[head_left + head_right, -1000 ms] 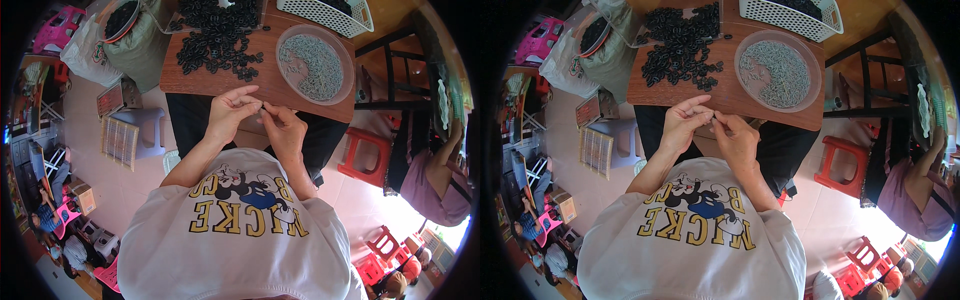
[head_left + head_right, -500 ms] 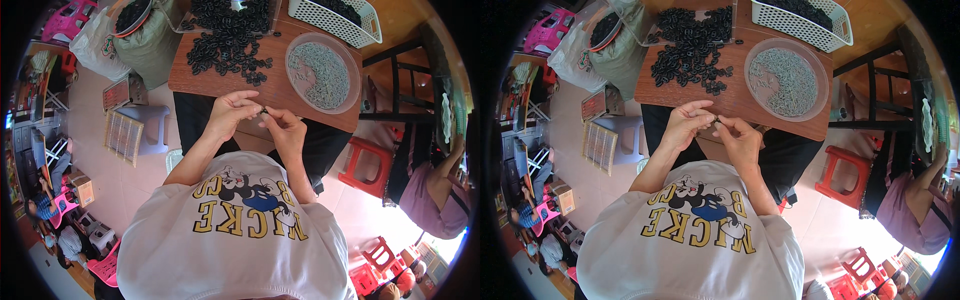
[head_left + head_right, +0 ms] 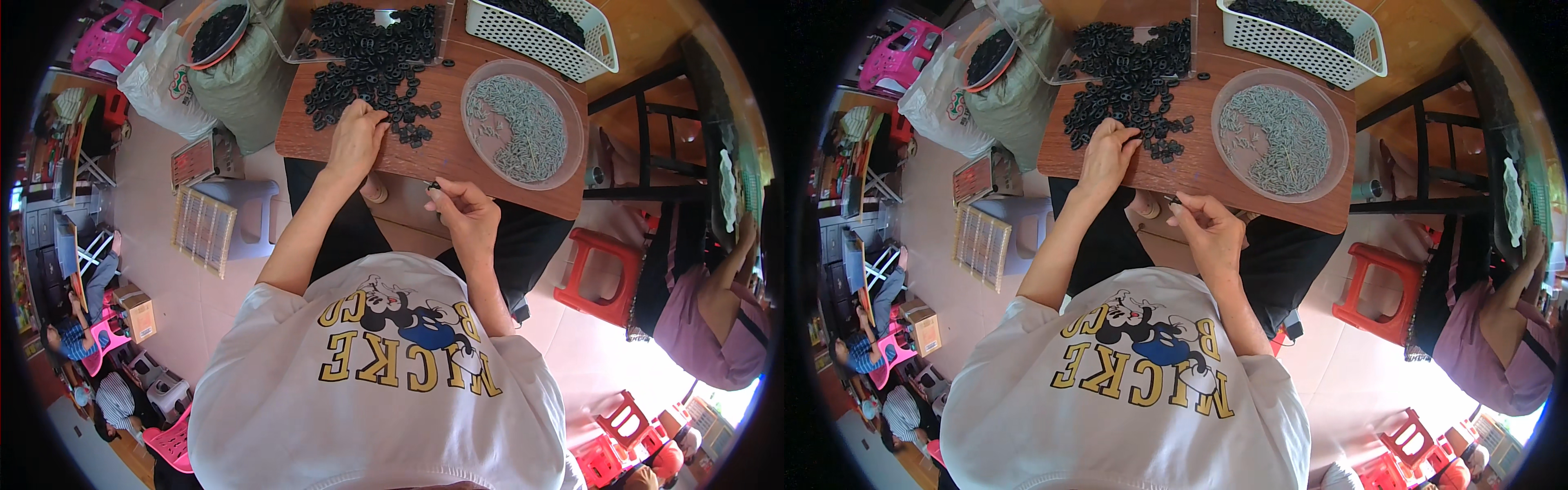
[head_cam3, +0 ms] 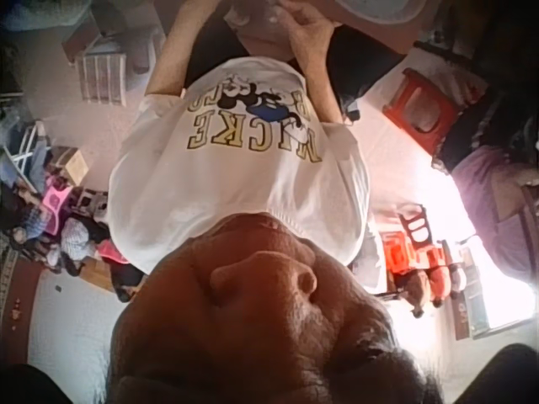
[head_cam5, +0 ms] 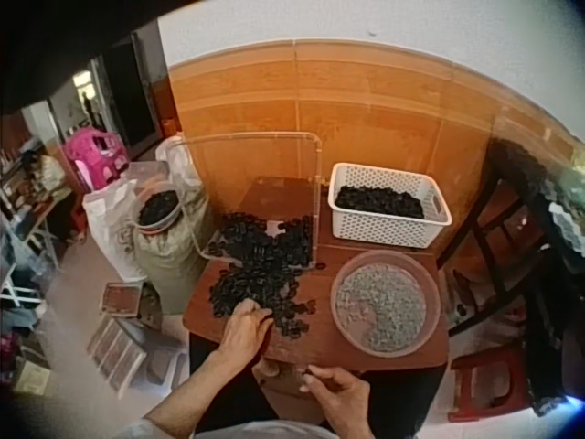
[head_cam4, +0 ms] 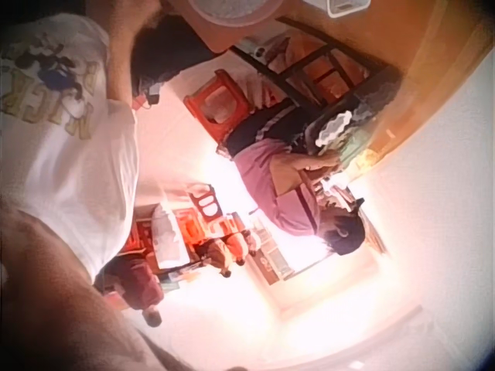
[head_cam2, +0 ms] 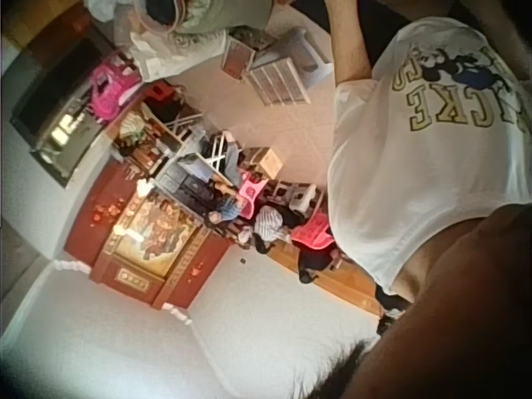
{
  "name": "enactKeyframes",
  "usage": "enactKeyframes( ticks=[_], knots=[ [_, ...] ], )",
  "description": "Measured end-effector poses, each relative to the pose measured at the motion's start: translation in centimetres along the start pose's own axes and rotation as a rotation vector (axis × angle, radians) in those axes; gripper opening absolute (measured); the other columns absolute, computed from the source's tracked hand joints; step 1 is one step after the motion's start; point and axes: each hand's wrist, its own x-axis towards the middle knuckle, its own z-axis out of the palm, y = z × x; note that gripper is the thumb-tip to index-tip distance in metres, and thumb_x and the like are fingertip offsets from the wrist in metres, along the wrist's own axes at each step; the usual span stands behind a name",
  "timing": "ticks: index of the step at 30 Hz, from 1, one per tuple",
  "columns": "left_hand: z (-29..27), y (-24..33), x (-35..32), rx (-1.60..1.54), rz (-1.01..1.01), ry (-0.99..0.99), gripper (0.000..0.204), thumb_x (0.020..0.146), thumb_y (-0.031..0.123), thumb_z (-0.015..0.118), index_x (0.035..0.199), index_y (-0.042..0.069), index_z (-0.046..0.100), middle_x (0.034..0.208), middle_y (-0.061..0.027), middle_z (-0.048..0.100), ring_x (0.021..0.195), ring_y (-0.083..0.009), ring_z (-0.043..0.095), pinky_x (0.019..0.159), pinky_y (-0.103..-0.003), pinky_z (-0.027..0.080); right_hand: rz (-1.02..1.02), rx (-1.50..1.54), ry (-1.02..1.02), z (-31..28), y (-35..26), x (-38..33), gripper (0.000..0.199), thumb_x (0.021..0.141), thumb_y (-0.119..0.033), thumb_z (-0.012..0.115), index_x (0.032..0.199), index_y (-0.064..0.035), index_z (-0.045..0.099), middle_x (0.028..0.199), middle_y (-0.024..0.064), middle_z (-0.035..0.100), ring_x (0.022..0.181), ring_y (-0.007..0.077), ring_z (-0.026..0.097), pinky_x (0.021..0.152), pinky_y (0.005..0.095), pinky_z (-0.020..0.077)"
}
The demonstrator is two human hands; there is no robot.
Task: The person sits at a table and repeatedly picks up small black plastic components and light-colored pins. They insert the pins into the plastic components by hand and place the assembled units into a clear plastic bowl.
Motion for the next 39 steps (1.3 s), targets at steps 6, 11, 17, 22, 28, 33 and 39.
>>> enactKeyframes(
  ticks=[6,11,17,22,28,33,39],
  knots=[
    [-0.6,0.0,0.0,-0.005,0.16,-0.01,0.02,0.075,-0.003,0.063,0.094,-0.004,0.06,0.087,-0.0142,0.055,0.087,-0.0314,0.053,0.077,-0.038,0.044,-0.021,0.055,-0.003,-0.1,0.2,0.4,0.018,0.082,-0.003,0.065,0.099,0.0034,0.063,0.082,0.0064,0.066,0.073,0.0088,0.064,0.064,0.0179,0.0469],
    [-1.0,-0.6,-0.5,0.038,0.246,-0.048,0.022,0.076,-0.004,0.061,0.097,-0.002,0.058,0.092,-0.0143,0.056,0.088,-0.0317,0.054,0.077,-0.039,0.044,-0.032,0.136,-0.022,0.1,-0.3,1.2,0.016,0.082,-0.001,0.063,0.097,0.0046,0.062,0.084,0.0068,0.066,0.073,0.0092,0.063,0.066,0.0181,0.0467],
    [-0.9,-1.2,-0.8,-0.011,0.273,-0.004,0.023,0.077,-0.002,0.061,0.099,-0.003,0.06,0.089,-0.0129,0.057,0.086,-0.0299,0.056,0.075,-0.036,0.046,-0.072,0.214,-0.047,0.1,-0.5,2.0,0.014,0.082,-0.001,0.063,0.095,0.0044,0.062,0.085,0.009,0.066,0.073,0.0111,0.064,0.065,0.0194,0.0473],
    [-1.0,-0.9,-1.1,-0.408,-0.087,0.002,0.018,0.081,-0.001,0.061,0.1,-0.002,0.062,0.087,-0.0088,0.061,0.079,-0.0206,0.062,0.07,-0.031,0.05,-0.051,0.219,-0.042,0.2,-0.7,2.2,0.013,0.082,-0.002,0.063,0.094,0.0038,0.062,0.085,0.0124,0.067,0.071,0.0128,0.064,0.064,0.0205,0.0475],
    [-1.7,1.8,-2.3,-1.596,-0.633,-0.136,0.032,0.085,0.0,0.059,0.117,-0.001,0.055,0.096,-0.0109,0.065,0.077,-0.014,0.064,0.069,-0.022,0.054,-0.02,0.289,-0.097,0.4,-0.9,2.7,0.013,0.083,0.0,0.063,0.094,0.005,0.061,0.09,0.0109,0.066,0.077,0.013,0.065,0.07,0.0212,0.0485],
    [-1.7,4.2,-3.0,-1.725,-0.736,-0.255,0.027,0.087,0.002,0.056,0.114,-0.004,0.055,0.094,-0.0117,0.064,0.08,-0.0151,0.064,0.073,-0.024,0.054,-0.159,0.322,-0.072,0.9,-1.3,3.2,0.011,0.082,0.001,0.063,0.093,0.0036,0.062,0.1,0.0112,0.065,0.089,0.0119,0.061,0.076,0.022,0.048],
    [-0.9,4.6,-3.1,-1.652,-0.648,-0.206,0.025,0.088,0.003,0.055,0.112,-0.004,0.056,0.098,-0.0117,0.063,0.087,-0.0153,0.063,0.077,-0.024,0.053,-0.245,0.149,-0.068,1.2,-1.0,3.0,0.012,0.081,0.0,0.063,0.093,0.0013,0.064,0.107,0.0104,0.065,0.094,0.0108,0.06,0.079,0.0232,0.0471]
  ],
)
